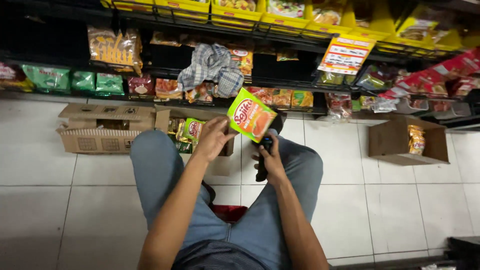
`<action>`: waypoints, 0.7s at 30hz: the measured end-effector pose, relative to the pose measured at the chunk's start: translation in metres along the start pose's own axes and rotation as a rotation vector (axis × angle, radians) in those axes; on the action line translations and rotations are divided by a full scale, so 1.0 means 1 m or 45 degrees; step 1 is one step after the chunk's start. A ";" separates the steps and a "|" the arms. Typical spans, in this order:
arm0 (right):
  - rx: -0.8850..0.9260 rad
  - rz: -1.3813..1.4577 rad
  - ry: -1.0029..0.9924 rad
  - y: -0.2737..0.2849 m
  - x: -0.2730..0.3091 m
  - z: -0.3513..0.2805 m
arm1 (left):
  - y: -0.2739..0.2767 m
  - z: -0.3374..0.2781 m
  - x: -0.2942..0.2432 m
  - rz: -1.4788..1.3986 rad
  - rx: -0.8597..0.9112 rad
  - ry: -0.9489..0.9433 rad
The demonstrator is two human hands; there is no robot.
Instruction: Scanning product barcodes with a handheld device and placing them into the correct slots on a grocery store shelf.
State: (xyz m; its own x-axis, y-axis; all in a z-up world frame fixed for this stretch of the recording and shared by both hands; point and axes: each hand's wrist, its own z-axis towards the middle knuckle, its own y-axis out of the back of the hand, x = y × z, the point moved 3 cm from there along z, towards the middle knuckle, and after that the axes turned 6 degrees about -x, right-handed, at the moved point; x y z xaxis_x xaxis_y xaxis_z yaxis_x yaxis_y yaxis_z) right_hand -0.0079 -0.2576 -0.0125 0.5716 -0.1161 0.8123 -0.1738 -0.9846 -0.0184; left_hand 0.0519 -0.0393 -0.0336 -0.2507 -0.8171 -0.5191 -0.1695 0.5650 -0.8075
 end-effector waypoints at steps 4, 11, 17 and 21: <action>0.427 0.522 -0.255 0.005 -0.017 0.000 | -0.003 -0.018 0.008 -0.169 0.175 0.092; 0.360 0.418 0.137 -0.012 0.005 -0.034 | 0.031 -0.008 0.062 0.347 -0.155 -0.003; 0.215 0.169 0.268 -0.015 0.007 -0.049 | 0.003 -0.036 0.093 0.822 -0.194 -0.315; 0.152 0.332 0.210 -0.019 0.009 -0.051 | -0.034 -0.063 0.090 1.196 -0.303 -0.035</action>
State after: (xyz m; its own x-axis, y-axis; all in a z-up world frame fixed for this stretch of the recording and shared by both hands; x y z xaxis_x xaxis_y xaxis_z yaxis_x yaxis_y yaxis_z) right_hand -0.0398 -0.2329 0.0248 0.3807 -0.3528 0.8548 -0.1966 -0.9341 -0.2980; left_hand -0.0255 -0.1248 -0.0355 -0.3609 -0.0218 -0.9324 -0.1008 0.9948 0.0158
